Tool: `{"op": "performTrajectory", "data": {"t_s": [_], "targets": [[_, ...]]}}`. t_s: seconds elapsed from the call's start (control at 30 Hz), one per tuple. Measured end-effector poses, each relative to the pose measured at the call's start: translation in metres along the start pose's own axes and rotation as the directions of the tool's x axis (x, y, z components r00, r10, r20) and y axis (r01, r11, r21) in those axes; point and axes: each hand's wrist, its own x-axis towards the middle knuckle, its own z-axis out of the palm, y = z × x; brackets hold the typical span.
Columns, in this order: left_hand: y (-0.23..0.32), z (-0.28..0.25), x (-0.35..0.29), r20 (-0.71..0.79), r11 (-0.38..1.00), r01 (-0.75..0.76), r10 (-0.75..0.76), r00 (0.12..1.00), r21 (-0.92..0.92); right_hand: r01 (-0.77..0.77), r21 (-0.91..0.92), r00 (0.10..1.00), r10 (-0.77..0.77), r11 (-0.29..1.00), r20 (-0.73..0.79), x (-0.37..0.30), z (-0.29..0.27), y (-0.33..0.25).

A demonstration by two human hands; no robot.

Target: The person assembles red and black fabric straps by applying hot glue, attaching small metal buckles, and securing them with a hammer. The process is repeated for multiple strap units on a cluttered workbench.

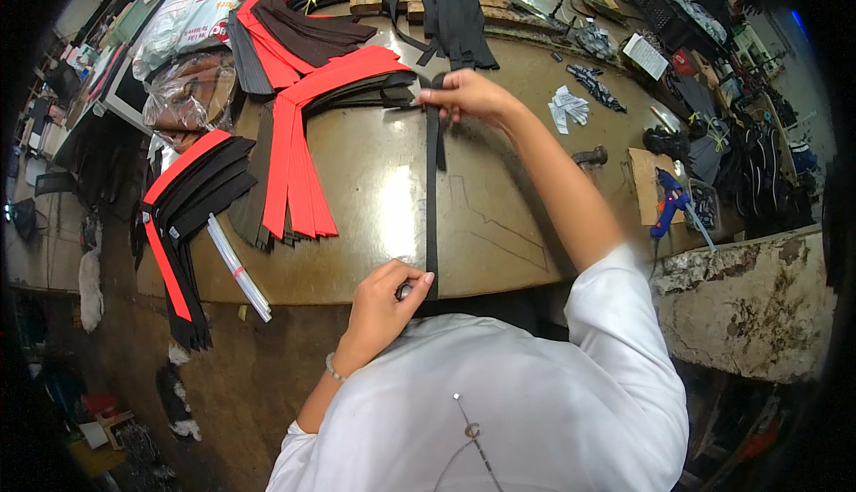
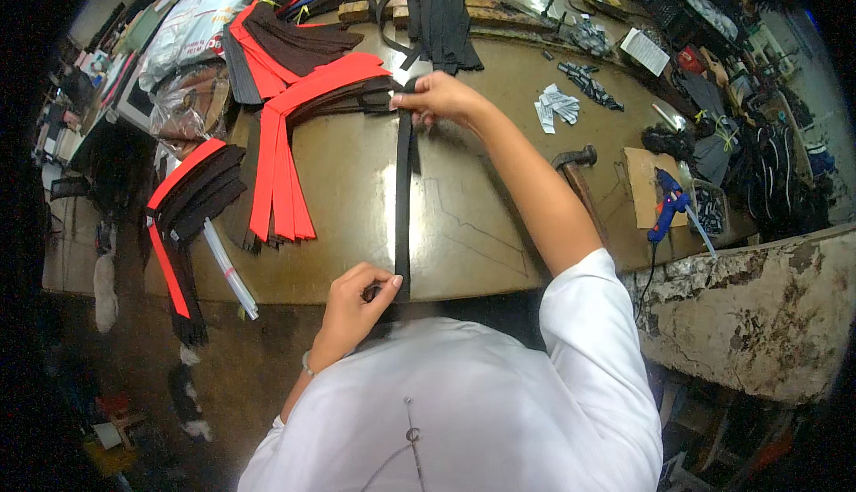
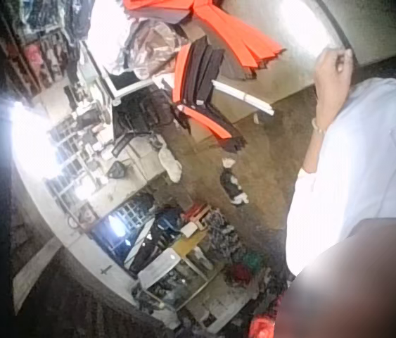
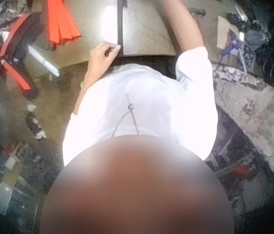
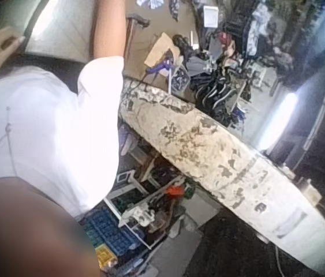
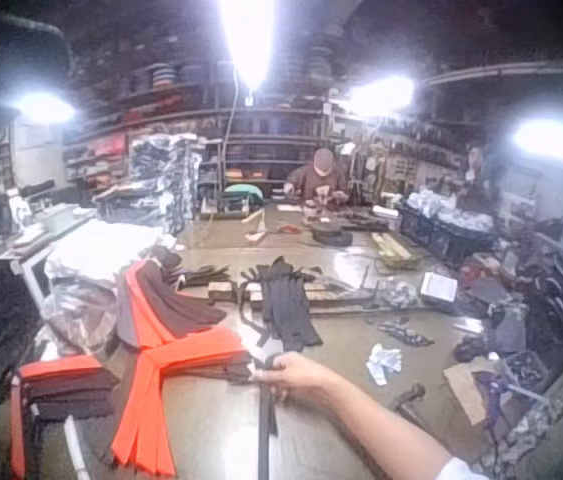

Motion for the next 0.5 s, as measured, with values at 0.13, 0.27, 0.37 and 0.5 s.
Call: {"op": "performTrajectory", "data": {"t_s": [0.13,0.27,0.37,0.5], "targets": [[0.001,-0.002,0.005,0.002,0.997,-0.064,0.064,0.998,0.041,0.288,0.046,0.886,-0.247,0.957,-0.393,0.041,-0.028,-0.016],[-0.001,0.004,0.016,-0.076,0.996,-0.079,0.076,0.994,-0.042,0.076,-0.339,0.881,-0.223,0.938,-0.418,0.048,-0.073,-0.058],[-0.003,0.003,0.023,-0.123,0.996,-0.05,0.04,0.992,-0.076,-0.182,-0.712,0.92,-0.137,0.678,-0.366,-0.004,-0.054,-0.055],[-0.001,-0.001,0.03,-0.107,0.991,0.013,-0.027,0.994,-0.133,-0.228,-0.371,0.927,0.318,0.9,0.201,-0.109,0.041,0.004]]}}
